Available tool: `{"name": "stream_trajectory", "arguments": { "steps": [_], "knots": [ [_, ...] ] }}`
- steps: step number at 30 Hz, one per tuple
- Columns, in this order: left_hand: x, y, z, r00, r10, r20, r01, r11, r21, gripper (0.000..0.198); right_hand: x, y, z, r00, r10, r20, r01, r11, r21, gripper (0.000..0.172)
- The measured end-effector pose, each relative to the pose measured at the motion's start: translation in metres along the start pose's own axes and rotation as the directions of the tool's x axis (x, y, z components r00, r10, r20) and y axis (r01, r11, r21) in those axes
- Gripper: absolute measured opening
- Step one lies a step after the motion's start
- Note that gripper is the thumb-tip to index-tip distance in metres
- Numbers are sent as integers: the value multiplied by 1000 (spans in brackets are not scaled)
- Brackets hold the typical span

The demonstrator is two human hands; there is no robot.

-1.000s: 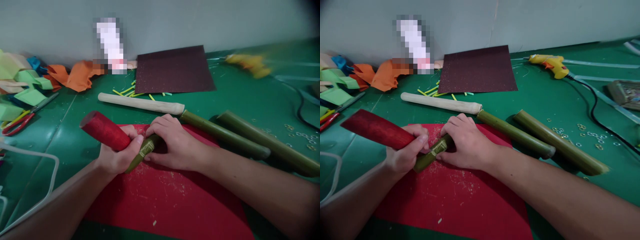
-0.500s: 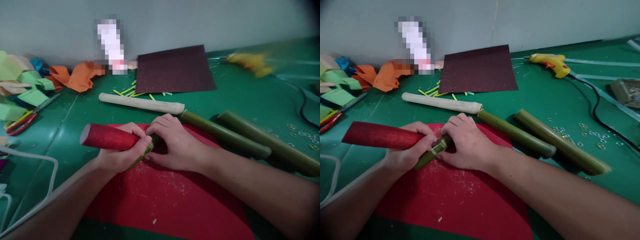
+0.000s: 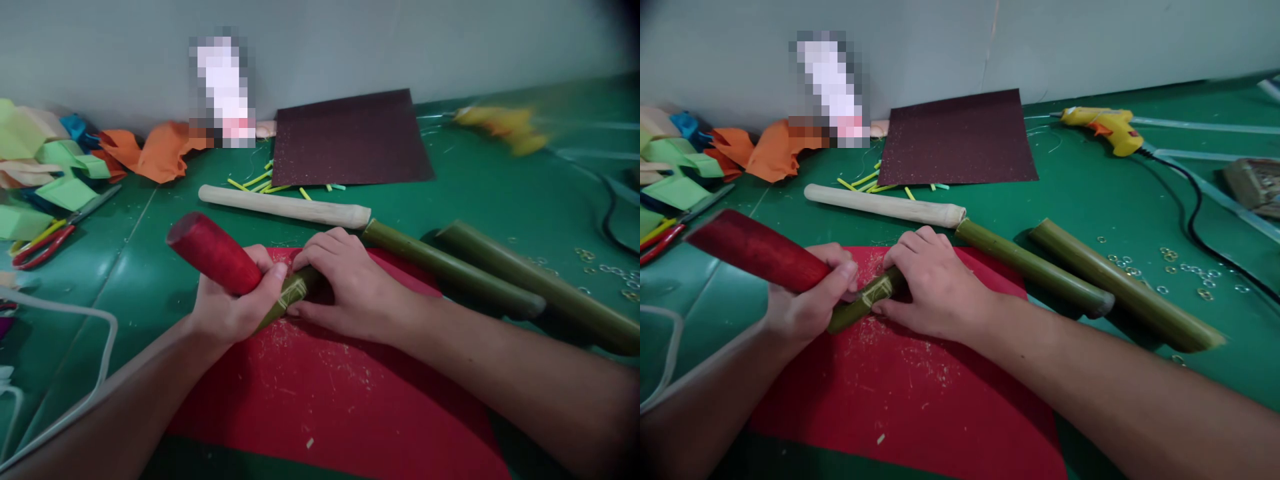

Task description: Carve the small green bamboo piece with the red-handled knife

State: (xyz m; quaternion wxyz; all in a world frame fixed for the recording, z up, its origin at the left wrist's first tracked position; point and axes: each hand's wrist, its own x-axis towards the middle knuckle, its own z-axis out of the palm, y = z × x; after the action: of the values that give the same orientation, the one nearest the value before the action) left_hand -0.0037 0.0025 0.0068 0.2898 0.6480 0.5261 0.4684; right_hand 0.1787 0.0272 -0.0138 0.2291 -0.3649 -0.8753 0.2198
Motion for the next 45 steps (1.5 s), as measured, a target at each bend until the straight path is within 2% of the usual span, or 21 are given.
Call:
{"name": "stream_trajectory", "arguments": {
  "steps": [3,9,14,20,22,27,32,36,38,42,45],
  "knots": [
    [1,0,-2,996,-52,-71,52,999,6,22,0,-1,-1,1000,-14,-10,13,997,-74,35],
    [-2,-2,-4,996,48,-78,-43,997,58,22,0,-5,-4,997,-71,38,78,972,-221,30],
    [-3,-4,-2,998,21,-53,-18,999,49,25,-1,-12,-6,991,-45,123,63,987,-147,28],
    [-1,-6,1,995,-47,-85,43,998,-48,27,-3,-14,-2,992,22,122,-9,994,-109,26],
    [-2,-8,2,996,-31,-83,28,999,-47,27,-3,-13,-1,992,23,121,-11,995,-97,25],
    [-3,-11,3,993,98,-59,-100,994,-34,23,-1,-12,-2,995,7,99,-1,998,-59,30],
    [0,-7,2,992,123,6,-122,992,-21,23,-2,-11,-3,993,2,116,0,1000,-12,30],
    [4,-4,0,996,50,74,-50,999,3,25,-1,-11,-2,993,20,118,-22,1000,14,25],
    [7,-2,-1,992,5,128,0,999,-36,29,-1,-11,-1,993,30,110,-33,999,25,22],
    [11,0,-4,962,-105,254,148,976,-158,29,-1,-10,0,995,26,92,-31,998,51,20],
    [13,-1,-7,943,-147,300,212,957,-197,28,-2,-9,0,996,31,84,-36,997,66,21]
  ]
}}
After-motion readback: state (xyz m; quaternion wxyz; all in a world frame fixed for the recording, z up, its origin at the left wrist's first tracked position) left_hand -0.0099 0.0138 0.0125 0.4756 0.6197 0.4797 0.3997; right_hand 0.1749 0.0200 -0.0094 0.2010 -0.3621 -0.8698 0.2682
